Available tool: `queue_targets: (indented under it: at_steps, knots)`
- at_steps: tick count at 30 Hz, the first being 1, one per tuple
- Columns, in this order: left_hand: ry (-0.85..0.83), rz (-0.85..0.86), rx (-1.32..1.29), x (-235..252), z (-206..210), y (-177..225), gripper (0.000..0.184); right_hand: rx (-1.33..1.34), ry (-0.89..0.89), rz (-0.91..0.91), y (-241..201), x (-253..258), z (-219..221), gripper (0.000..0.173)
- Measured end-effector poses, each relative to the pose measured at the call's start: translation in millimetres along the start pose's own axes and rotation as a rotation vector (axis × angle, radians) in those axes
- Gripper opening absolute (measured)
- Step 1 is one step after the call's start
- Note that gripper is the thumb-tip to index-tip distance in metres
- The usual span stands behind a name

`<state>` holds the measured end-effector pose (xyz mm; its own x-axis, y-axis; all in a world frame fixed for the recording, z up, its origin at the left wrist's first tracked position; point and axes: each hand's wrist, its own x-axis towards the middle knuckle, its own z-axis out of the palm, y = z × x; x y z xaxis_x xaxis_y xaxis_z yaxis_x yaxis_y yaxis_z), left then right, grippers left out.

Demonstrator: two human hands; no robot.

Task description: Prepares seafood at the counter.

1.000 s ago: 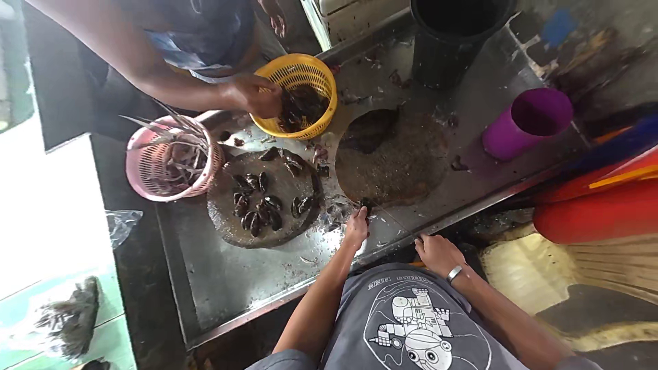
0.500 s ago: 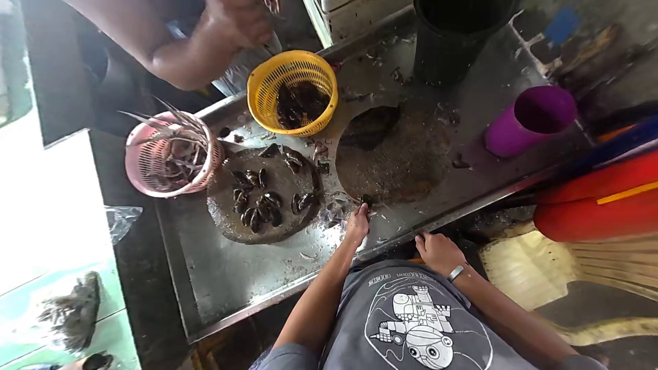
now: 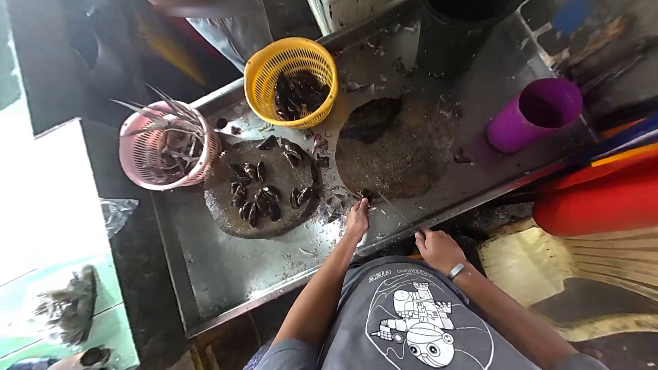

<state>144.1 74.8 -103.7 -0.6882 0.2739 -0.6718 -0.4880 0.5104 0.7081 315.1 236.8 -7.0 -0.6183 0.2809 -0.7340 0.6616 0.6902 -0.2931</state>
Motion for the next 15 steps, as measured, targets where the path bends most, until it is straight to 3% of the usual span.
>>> queue_targets:
  at_steps: [15]
  knots:
    - [0.01, -0.016, 0.003, 2, 3, 2, 0.05, 0.008, -0.037, -0.007, -1, 4, -3, 0.044]
